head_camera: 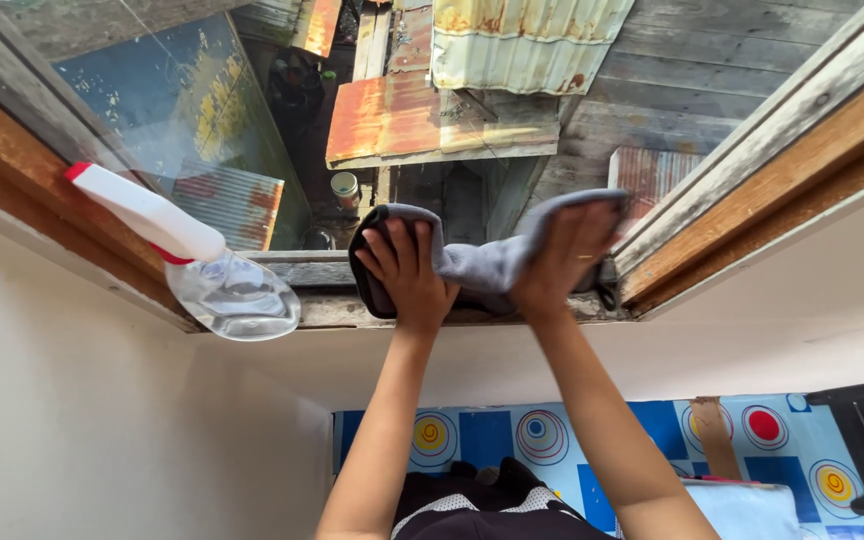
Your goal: The person wipes a window pane with a gray cloth using both hands. They repeatedly rub the same area of the glass in circular and back-and-forth motions. A spray bottle sits on the windowsill but is not used during the clip.
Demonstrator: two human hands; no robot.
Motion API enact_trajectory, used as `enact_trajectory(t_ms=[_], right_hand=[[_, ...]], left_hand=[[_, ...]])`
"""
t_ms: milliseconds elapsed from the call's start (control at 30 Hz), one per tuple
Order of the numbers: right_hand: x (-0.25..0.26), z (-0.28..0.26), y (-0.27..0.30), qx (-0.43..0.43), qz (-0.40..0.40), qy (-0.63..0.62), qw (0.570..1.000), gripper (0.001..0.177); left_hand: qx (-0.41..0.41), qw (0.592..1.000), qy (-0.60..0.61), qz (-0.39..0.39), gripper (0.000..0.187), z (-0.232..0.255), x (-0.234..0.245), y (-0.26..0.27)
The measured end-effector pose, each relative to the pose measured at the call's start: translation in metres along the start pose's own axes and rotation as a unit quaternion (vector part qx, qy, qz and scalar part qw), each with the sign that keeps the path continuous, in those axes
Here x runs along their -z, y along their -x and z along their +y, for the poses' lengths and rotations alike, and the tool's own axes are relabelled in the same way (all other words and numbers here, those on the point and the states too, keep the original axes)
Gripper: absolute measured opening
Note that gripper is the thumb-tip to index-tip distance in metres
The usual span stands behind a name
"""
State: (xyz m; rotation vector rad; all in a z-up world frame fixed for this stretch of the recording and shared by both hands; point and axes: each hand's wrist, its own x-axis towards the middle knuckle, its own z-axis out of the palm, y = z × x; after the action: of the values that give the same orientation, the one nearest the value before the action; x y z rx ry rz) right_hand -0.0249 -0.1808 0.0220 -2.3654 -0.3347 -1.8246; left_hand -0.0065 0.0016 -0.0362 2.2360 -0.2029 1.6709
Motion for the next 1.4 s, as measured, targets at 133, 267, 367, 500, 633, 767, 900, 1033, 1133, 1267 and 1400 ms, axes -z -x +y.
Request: enact_trajectory(t_ms=[133, 267, 367, 500, 633, 767, 900, 1033, 1133, 1267, 1400], right_hand=[[0.013, 0.011, -0.025, -0.088, 0.031, 0.056, 0.994, 0.097], [0.001, -0.029, -0.034, -0.088, 0.037, 0.036, 0.995, 0.079], [-0.010, -0.040, -0.010, -0.012, 0.030, 0.043, 0.999, 0.062], [-0.003, -0.015, 0.015, 0.056, -0.010, -0.002, 0.998, 0.066], [0.012, 0.010, -0.002, -0.031, -0.026, -0.019, 0.999, 0.081], [0.021, -0.003, -0.043, -0.096, -0.007, 0.006, 0.995, 0.094], [0.002, -0.025, -0.049, 0.009, -0.019, -0.039, 0.999, 0.083], [-0.005, -0.026, -0.003, 0.086, -0.037, -0.030, 0.995, 0.058], [-0.006, -0.007, 0.029, 0.098, -0.068, -0.047, 0.992, 0.063], [0.006, 0.021, 0.012, -0.051, -0.029, -0.057, 0.997, 0.082], [0.020, 0.006, -0.046, -0.177, 0.011, -0.019, 0.984, 0.090]], left_hand=[[0.008, 1.000, 0.003, 0.015, 0.066, 0.005, 0.007, -0.008], [0.005, 1.000, 0.005, 0.013, 0.067, 0.003, 0.006, -0.011], [-0.004, 1.000, 0.001, 0.014, 0.065, 0.003, 0.008, -0.008], [-0.006, 1.000, -0.001, 0.023, 0.062, 0.003, 0.004, -0.008], [-0.002, 1.000, 0.003, 0.022, 0.064, 0.003, 0.004, -0.013], [0.006, 1.000, 0.012, 0.007, 0.069, 0.005, 0.006, -0.005], [0.008, 1.000, 0.001, 0.003, 0.066, 0.006, 0.010, -0.013], [0.001, 1.000, 0.000, 0.002, 0.062, 0.002, 0.002, -0.006], [-0.001, 1.000, 0.001, 0.014, 0.058, 0.004, 0.005, -0.010], [0.001, 1.000, -0.002, 0.018, 0.062, 0.004, 0.007, -0.011], [0.006, 1.000, 0.004, 0.016, 0.062, 0.005, 0.004, -0.009]])
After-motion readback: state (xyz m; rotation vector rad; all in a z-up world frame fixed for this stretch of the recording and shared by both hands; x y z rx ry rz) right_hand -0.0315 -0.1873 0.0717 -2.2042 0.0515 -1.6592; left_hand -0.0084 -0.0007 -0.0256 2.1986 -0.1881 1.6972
